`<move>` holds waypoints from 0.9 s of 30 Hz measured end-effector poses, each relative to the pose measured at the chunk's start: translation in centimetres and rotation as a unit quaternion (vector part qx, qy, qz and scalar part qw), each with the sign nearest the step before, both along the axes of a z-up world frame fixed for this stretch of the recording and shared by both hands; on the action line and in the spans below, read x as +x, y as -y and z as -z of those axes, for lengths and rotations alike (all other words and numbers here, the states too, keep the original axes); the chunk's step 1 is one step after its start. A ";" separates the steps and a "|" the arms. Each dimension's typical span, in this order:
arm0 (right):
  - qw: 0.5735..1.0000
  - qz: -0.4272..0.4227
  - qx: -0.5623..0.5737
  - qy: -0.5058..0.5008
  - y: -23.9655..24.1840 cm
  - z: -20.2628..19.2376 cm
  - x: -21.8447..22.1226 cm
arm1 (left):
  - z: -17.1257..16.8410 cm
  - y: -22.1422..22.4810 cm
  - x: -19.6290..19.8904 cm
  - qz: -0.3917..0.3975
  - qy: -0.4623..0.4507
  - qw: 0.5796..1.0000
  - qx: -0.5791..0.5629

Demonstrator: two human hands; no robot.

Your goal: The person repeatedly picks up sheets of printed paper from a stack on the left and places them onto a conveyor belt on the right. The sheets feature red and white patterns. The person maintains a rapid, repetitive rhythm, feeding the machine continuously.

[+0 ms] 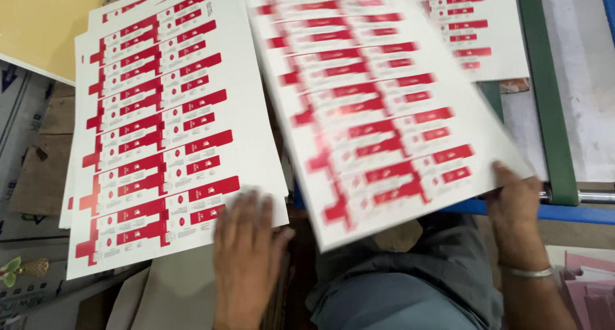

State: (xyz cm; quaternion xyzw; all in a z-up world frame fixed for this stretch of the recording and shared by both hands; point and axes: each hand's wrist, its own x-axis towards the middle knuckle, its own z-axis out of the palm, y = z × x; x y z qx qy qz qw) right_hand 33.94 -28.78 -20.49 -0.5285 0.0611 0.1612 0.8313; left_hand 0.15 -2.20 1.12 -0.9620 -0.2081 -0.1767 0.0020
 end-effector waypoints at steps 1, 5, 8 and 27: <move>0.999 0.036 0.009 0.027 0.9 1.0 1.1 | 0.2 -0.9 0.0 -0.019 -0.017 0.999 0.021; 0.987 0.152 -0.045 0.038 4.2 4.1 4.6 | 0.5 -2.0 0.0 -0.039 -0.005 0.999 0.030; 0.985 0.118 -0.049 0.120 6.7 6.0 5.0 | 0.4 -2.3 0.2 -0.019 0.025 0.999 0.032; 0.990 0.116 -0.081 0.028 8.9 5.6 -1.4 | 2.7 -3.4 -1.5 -0.053 0.049 0.997 -0.008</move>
